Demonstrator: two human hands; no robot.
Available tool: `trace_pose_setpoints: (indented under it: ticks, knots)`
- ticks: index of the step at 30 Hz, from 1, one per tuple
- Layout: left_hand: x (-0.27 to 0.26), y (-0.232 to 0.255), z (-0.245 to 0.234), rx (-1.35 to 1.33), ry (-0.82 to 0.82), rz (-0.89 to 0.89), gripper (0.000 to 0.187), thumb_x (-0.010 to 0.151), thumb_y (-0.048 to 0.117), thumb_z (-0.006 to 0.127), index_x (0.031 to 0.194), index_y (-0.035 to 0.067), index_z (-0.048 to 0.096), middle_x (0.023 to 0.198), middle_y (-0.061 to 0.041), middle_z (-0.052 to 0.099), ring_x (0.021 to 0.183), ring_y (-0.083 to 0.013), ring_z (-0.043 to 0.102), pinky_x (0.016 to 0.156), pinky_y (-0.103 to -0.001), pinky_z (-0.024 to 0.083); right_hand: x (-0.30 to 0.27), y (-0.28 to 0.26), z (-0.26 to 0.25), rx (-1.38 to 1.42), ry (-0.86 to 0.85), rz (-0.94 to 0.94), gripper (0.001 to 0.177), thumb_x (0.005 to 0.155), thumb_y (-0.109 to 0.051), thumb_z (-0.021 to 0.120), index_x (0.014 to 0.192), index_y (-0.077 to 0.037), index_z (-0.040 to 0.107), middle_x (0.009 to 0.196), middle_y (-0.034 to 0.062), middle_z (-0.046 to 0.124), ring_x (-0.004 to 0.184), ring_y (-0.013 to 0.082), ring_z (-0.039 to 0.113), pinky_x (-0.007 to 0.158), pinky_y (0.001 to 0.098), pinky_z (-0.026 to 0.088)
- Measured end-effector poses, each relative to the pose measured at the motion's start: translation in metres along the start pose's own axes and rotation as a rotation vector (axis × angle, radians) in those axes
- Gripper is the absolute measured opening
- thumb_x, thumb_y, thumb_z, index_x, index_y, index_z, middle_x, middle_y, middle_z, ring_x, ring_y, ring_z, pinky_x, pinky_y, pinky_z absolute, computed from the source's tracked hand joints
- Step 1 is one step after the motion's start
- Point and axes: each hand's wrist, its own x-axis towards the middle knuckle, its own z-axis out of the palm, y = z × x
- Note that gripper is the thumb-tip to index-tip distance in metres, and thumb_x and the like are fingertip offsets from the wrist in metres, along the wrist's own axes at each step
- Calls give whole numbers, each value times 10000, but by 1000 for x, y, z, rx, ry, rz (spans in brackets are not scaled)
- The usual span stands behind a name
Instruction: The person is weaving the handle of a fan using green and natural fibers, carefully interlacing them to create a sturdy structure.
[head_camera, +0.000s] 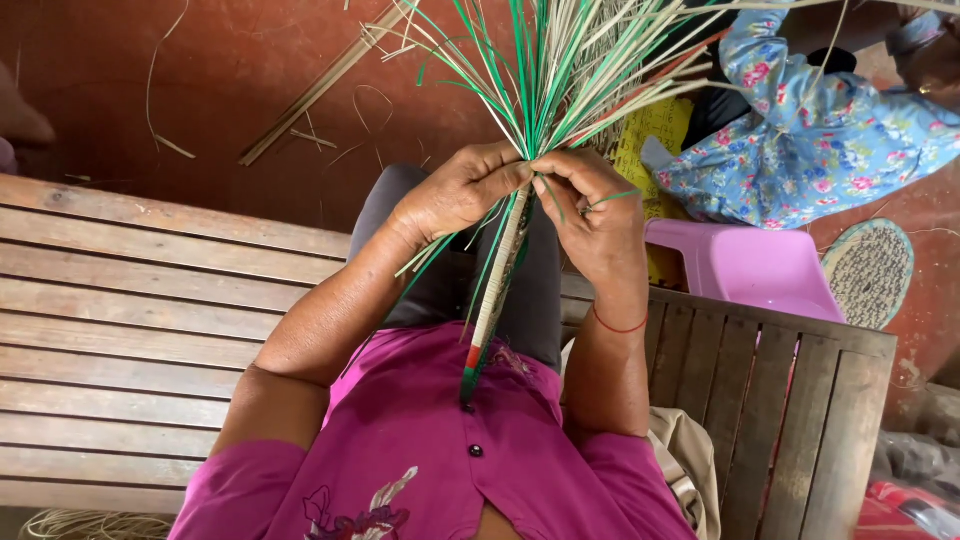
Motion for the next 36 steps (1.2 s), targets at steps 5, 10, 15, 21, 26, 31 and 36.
trace_pose_setpoints:
  ticks: [5,10,15,21,26,31,36]
  knots:
    - [1,-1,0,-18,4,-9,154,1057,131,581,957,67,678,822,1,565,813,-110,517,803,-305,510,0,3,-3,-19,-7,-26,84,1028,52,685,1110,42,695,904,262,691,770,371,698,648,430,534]
    - [3,-6,0,-62,8,-17,140,1055,119,578,1043,55,702,874,-11,600,860,-110,537,829,-310,525,0,-4,4,-161,128,-175,114,963,31,801,1060,-8,754,896,157,695,627,241,602,566,354,490]
    - [5,1,-1,-166,32,-22,142,1033,83,608,1124,12,690,895,-4,627,822,-87,594,780,-284,579,-21,-6,32,35,243,-116,81,973,-1,742,1050,0,769,872,143,672,632,164,556,603,299,455]
    - [0,48,7,-254,61,-51,146,1019,69,608,1124,13,693,750,-18,639,668,-69,631,644,-237,583,-34,-4,41,79,257,-141,113,947,9,767,1059,0,769,944,162,669,690,204,613,635,343,495]
    - [-4,64,8,-240,50,-27,148,1022,66,610,1126,12,701,771,-13,634,699,-60,602,678,-233,571,-41,0,36,72,273,-184,117,1005,11,687,1108,-3,740,1006,152,692,773,231,645,674,360,532]
    - [-6,69,9,-238,25,-2,150,1026,62,612,1128,12,710,798,-6,626,738,-49,565,722,-228,554,-40,-13,35,54,251,-221,113,995,32,683,1098,17,728,1005,159,696,781,241,657,686,374,540]
    - [-9,69,5,-175,-20,27,171,1029,46,603,1155,5,712,874,-28,630,837,-81,544,818,-276,554,-46,-15,48,102,258,-156,177,928,51,759,1103,27,767,920,173,693,727,243,667,600,361,504]
